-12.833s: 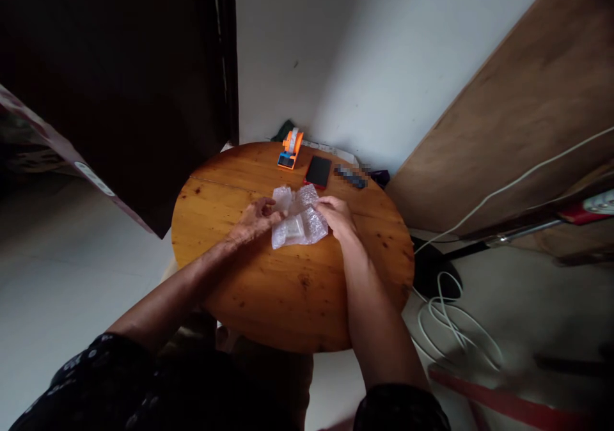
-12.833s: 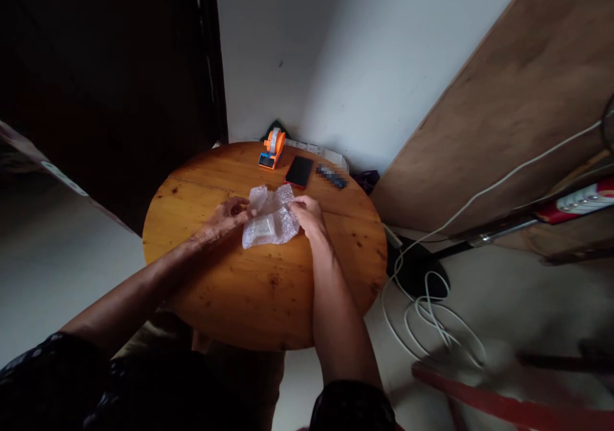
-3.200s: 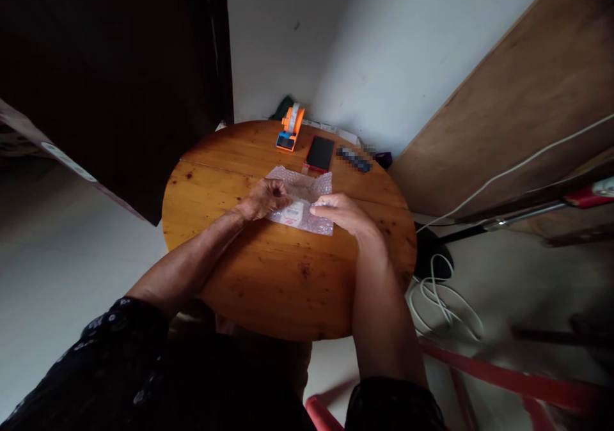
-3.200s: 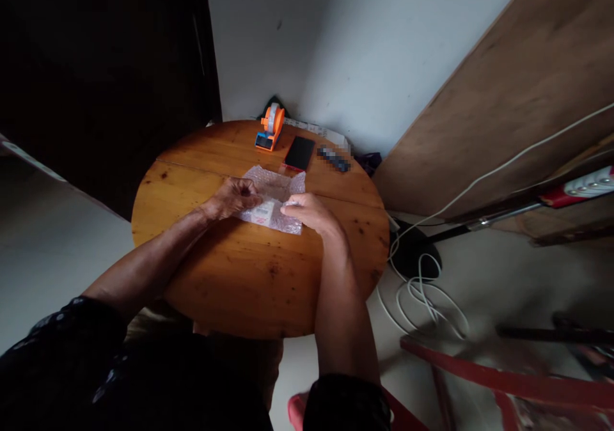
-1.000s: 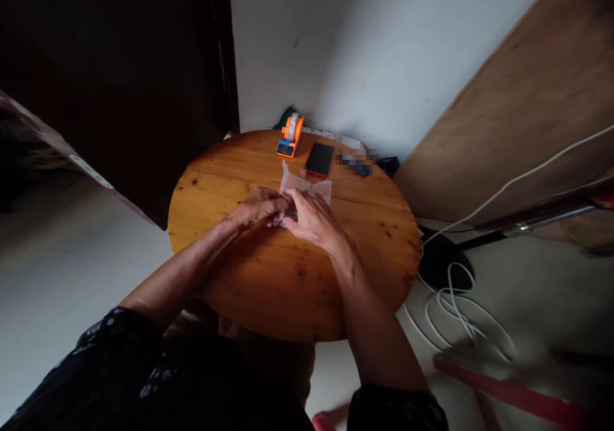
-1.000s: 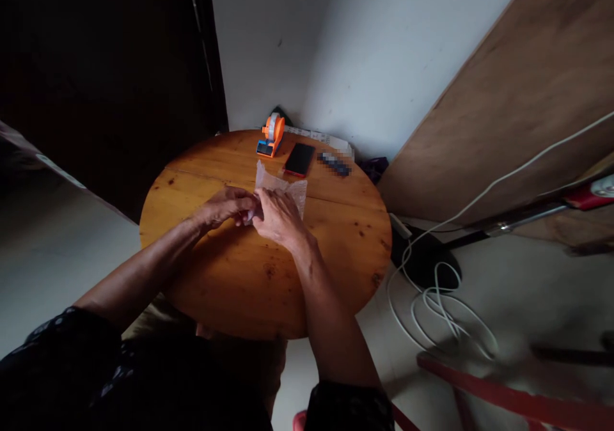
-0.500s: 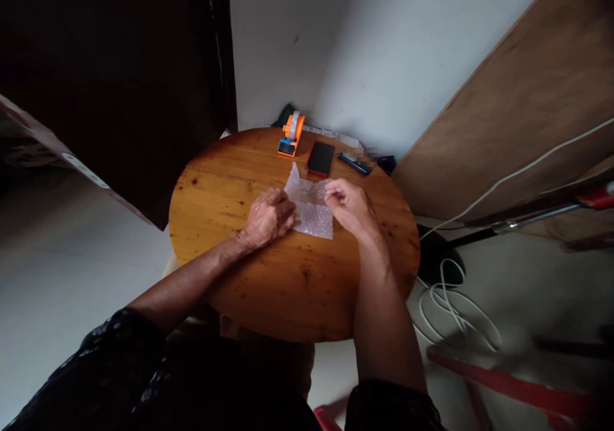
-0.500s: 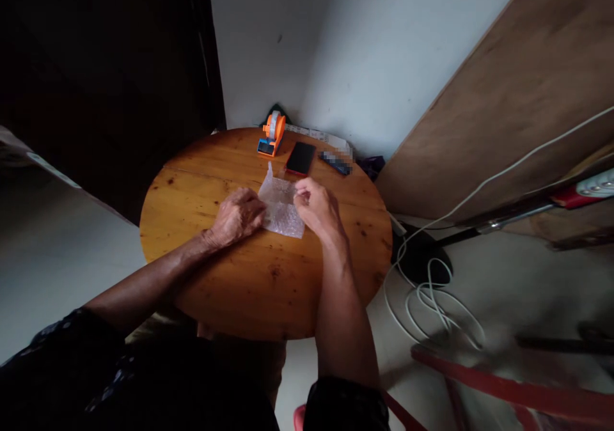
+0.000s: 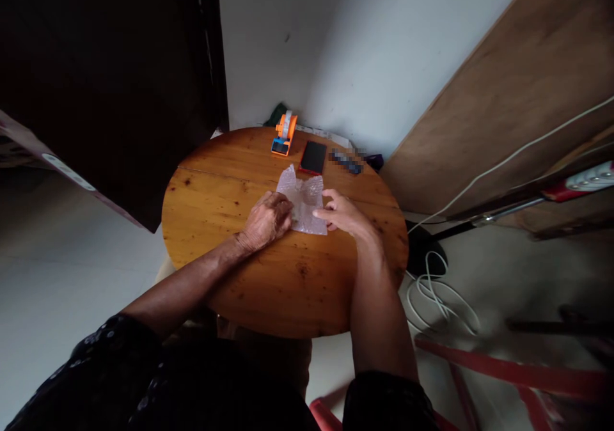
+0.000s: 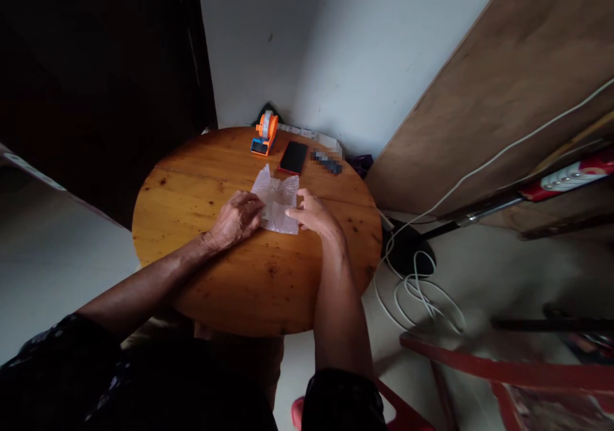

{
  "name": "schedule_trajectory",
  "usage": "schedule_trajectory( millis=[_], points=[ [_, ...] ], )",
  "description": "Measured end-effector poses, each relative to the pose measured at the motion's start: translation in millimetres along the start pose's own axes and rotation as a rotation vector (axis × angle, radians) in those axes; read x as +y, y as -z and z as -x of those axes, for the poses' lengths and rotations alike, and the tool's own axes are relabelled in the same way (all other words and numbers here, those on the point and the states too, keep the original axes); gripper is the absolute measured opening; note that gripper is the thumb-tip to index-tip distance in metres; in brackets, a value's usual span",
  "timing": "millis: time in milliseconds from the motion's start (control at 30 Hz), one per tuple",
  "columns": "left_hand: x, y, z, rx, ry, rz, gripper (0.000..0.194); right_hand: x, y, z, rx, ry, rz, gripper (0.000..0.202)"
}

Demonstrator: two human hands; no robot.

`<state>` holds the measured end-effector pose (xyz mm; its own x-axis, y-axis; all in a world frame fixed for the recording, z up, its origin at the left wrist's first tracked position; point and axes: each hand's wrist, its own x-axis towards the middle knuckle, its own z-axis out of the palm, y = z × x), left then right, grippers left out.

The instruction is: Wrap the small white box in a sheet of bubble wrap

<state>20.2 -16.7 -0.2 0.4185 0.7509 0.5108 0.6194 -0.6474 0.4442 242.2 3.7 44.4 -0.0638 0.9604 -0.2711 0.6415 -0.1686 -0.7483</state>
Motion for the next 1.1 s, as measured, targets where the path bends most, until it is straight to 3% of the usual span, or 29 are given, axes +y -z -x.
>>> schedule_trajectory(
  millis=[133,333,567,767,967,1100],
  points=[
    [4,1.8,2,-0.009,0.050,-0.001,0.019,3,1,-2,0.054,0.078,-0.111,0.062],
    [4,0.3,2,0.005,0.017,-0.096,0.022,-1,-5,-3,0.040,0.006,-0.057,0.082],
    [7,4.8,1,-0.005,-0.007,-0.197,0.024,2,-18,-13,0.109,0.157,-0.128,0.065],
    [9,8.8,-1,-0.056,0.015,-0.259,0.020,-10,-28,-9,0.112,0.282,-0.255,0.058],
    [10,7.1,-2,-0.067,0.043,-0.160,0.022,-21,-48,-8,0.117,0.266,-0.421,0.058],
    [7,1.6,-2,-0.026,0.133,0.019,0.023,-26,-49,-2,0.059,0.189,-0.502,0.064]
  ],
)
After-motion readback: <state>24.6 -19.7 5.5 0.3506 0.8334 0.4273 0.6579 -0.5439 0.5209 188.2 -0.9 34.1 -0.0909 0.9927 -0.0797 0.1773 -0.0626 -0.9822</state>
